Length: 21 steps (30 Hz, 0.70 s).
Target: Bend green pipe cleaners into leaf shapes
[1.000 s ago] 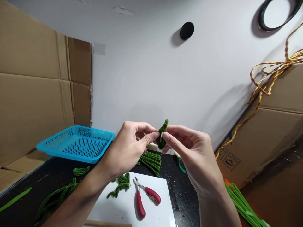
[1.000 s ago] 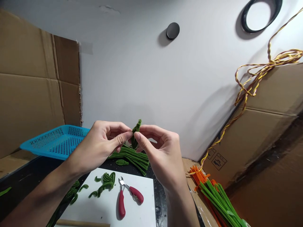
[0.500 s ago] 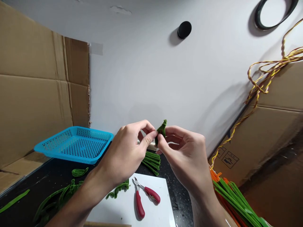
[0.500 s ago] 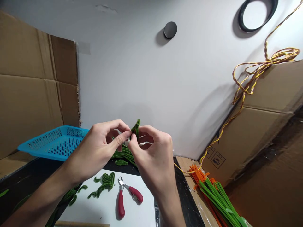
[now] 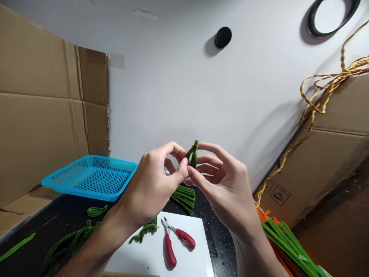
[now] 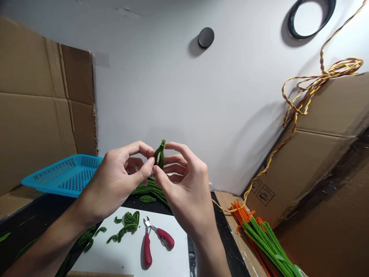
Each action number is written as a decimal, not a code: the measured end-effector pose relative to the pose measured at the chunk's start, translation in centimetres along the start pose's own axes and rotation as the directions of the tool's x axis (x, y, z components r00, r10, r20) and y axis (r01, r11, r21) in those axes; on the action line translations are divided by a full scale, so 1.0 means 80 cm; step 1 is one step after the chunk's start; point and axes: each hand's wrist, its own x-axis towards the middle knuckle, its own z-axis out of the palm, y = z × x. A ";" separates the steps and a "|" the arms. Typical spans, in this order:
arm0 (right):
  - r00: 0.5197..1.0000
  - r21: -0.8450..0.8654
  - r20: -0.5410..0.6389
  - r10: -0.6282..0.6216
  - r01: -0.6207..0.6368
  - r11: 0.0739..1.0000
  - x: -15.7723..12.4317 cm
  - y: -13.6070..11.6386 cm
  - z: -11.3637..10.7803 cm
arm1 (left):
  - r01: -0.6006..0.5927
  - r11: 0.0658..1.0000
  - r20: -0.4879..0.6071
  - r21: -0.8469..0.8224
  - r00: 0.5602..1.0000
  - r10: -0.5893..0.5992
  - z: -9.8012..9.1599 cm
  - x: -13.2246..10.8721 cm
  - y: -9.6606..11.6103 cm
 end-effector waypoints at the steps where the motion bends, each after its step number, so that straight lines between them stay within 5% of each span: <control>1: 1.000 0.006 -0.016 -0.022 0.023 1.000 -0.001 0.000 0.002 | 0.010 1.000 -0.004 -0.007 1.000 -0.010 0.000 0.000 0.000; 11: 0.980 -0.128 -0.073 -0.184 0.173 0.976 -0.006 -0.010 0.018 | 0.034 0.998 0.001 -0.061 0.999 -0.034 -0.002 0.001 0.000; 21: 0.985 -0.074 -0.082 -0.150 0.144 0.987 -0.008 -0.004 0.015 | -0.012 0.986 0.004 -0.166 1.000 0.013 0.006 -0.001 -0.003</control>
